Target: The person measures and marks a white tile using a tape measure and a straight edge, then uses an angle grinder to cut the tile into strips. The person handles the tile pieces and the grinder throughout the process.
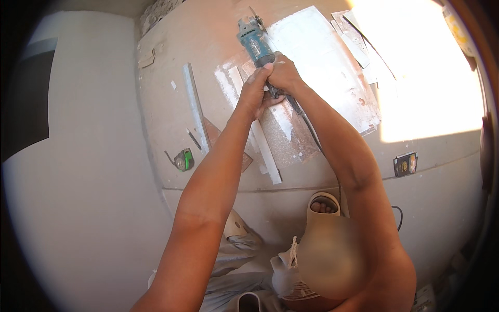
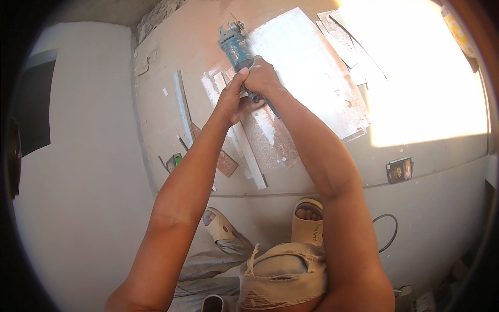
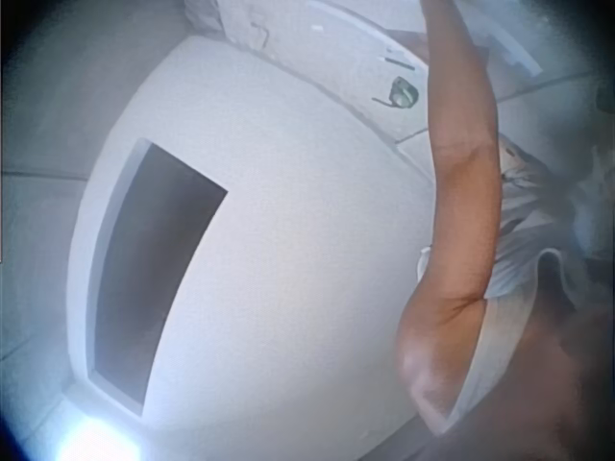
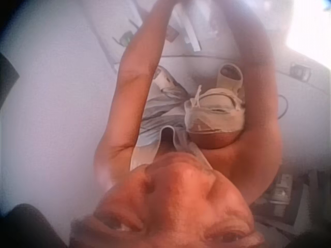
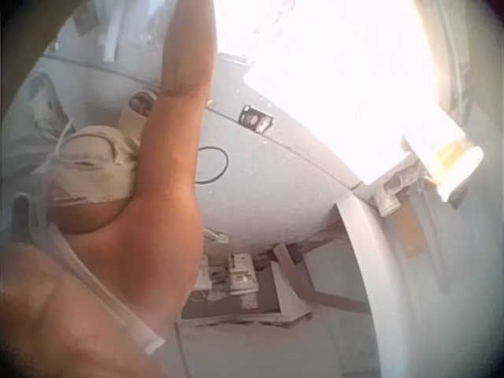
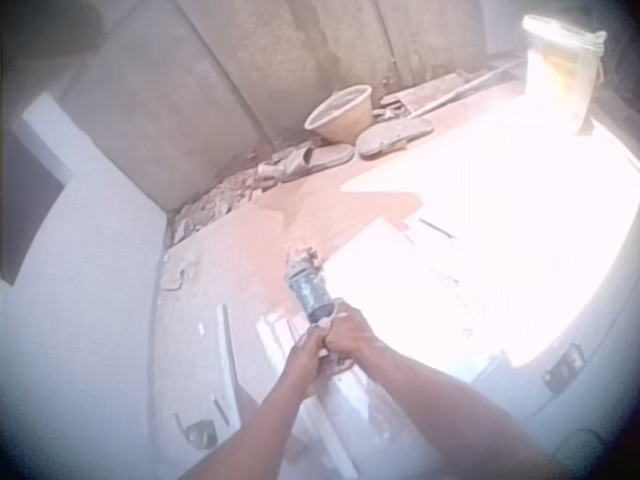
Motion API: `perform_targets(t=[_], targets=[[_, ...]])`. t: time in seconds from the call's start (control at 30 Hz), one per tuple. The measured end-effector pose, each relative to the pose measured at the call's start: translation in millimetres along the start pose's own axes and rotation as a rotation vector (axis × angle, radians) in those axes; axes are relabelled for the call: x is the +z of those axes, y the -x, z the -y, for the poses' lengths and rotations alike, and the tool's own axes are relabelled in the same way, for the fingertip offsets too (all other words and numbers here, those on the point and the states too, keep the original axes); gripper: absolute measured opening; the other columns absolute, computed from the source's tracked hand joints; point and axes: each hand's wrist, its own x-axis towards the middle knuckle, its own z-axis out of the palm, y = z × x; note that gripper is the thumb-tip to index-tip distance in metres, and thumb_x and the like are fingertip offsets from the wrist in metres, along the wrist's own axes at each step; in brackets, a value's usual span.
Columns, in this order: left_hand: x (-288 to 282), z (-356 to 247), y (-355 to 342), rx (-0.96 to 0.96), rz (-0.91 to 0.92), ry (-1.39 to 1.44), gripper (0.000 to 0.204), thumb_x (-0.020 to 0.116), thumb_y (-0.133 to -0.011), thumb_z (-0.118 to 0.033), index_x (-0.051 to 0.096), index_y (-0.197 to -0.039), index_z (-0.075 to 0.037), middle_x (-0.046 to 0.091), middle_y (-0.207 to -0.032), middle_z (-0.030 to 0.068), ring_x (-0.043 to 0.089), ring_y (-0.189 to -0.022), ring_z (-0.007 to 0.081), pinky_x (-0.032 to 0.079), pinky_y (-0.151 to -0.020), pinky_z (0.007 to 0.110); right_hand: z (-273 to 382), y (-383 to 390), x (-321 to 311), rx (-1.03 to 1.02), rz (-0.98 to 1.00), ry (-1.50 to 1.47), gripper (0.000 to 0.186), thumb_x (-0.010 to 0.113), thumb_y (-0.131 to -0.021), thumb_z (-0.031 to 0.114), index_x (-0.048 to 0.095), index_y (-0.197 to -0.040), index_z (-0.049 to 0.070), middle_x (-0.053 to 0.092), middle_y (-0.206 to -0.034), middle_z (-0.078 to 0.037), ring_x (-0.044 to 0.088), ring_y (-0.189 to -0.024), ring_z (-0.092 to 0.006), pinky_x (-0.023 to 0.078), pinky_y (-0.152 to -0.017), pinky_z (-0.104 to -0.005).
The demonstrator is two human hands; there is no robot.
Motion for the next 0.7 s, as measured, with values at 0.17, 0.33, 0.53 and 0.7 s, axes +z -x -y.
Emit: perform_targets(t=[0.17, 0.33, 0.53, 0.7], targets=[[-2.6, 0.9, -1.2, 0.003, 0.001, 0.001, 0.077, 0.063, -0.088, -0.056, 0.040, -0.138, -0.002, 0.047, -0.129, 0.0205, 0.057, -0.114, 0.0338, 0.058, -0.091, 0.043, 3.9, 0.2, -1.4, 0.001, 0.015, 0.013, 0.063, 0.065, -0.079, 0.031, 0.050, -0.122, -0.012, 0.064, -0.113, -0.031, 0.064, -0.110, -0.0401, 0.052, -0.092, -0.0400], [0.4, 0.5, -0.1, 0.004, -0.015, -0.008, 0.079, 0.063, -0.087, -0.057, 0.040, -0.137, -0.001, 0.049, -0.126, 0.0206, 0.058, -0.113, 0.0339, 0.059, -0.088, 0.041, 2.5, 0.1, -2.4, -0.001, 0.020, 0.023, 0.067, 0.067, -0.078, 0.036, 0.050, -0.122, -0.012, 0.064, -0.112, -0.032, 0.064, -0.109, -0.0401, 0.051, -0.092, -0.0393], [0.6, 1.4, -2.2, -0.003, -0.013, 0.002, 0.079, 0.063, -0.087, -0.057, 0.039, -0.137, 0.000, 0.049, -0.125, 0.0215, 0.058, -0.113, 0.0342, 0.059, -0.088, 0.041, 3.0, -2.7, -3.1, 0.016, 0.047, 0.013, 0.063, 0.067, -0.078, 0.033, 0.051, -0.121, -0.011, 0.064, -0.113, -0.031, 0.064, -0.110, -0.0397, 0.051, -0.093, -0.0403], [0.7, 1.4, -2.4, 0.000, -0.002, 0.014, 0.078, 0.063, -0.087, -0.057, 0.039, -0.137, -0.002, 0.049, -0.126, 0.0212, 0.057, -0.114, 0.0337, 0.059, -0.088, 0.042, 1.2, -5.3, -2.6, 0.033, 0.063, 0.005, 0.063, 0.067, -0.078, 0.034, 0.051, -0.121, -0.010, 0.064, -0.114, -0.031, 0.064, -0.111, -0.0399, 0.051, -0.093, -0.0403]])
